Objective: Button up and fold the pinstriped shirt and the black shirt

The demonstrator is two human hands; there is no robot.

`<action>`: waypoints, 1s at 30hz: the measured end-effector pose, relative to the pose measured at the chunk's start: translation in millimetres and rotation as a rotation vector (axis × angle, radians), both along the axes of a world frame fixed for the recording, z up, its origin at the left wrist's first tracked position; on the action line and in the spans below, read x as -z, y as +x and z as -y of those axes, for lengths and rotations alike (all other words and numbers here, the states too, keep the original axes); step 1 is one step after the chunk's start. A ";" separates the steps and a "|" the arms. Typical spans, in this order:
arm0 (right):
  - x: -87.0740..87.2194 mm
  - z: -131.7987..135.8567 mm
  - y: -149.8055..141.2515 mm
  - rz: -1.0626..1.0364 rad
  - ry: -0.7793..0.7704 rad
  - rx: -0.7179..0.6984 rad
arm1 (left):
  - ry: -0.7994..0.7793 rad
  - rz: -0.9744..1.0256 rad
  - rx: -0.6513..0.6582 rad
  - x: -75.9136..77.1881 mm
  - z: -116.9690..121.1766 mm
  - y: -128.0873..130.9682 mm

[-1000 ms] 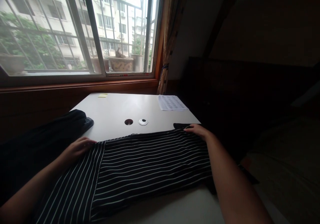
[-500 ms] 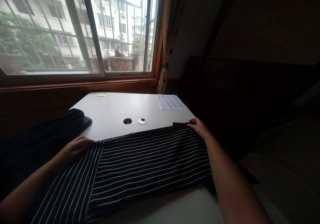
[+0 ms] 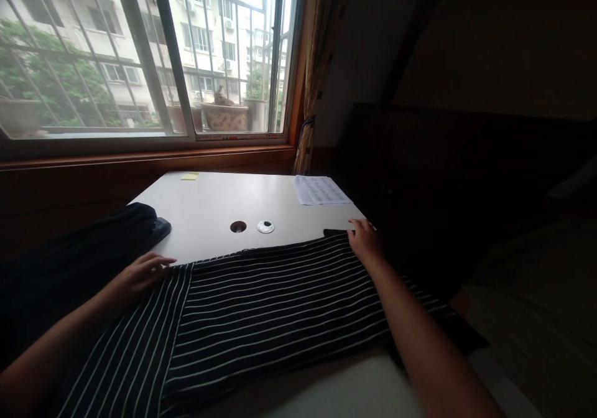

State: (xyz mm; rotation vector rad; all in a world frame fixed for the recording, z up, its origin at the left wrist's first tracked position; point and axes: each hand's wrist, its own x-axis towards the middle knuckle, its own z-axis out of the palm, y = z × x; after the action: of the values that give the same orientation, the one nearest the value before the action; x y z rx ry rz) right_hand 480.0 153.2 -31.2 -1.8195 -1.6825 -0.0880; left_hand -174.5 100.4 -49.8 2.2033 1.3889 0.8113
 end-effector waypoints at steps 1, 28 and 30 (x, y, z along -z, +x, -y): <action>-2.9 5.2 -7.1 0.018 -0.003 -0.040 | 0.010 -0.002 0.010 -2.9 0.4 -1.3; 15.3 117.8 136.9 0.445 -0.190 0.122 | 0.109 -0.523 0.307 -4.1 35.7 60.4; 4.1 131.9 137.6 0.448 -0.125 0.184 | 0.104 -0.526 0.312 -3.0 34.9 60.1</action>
State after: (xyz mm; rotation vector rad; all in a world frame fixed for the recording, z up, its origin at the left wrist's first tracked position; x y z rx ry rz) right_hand 617.7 21.3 -35.3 -2.1637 -1.8421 -0.5133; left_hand -114.4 65.5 -46.8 2.7512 1.1777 0.2003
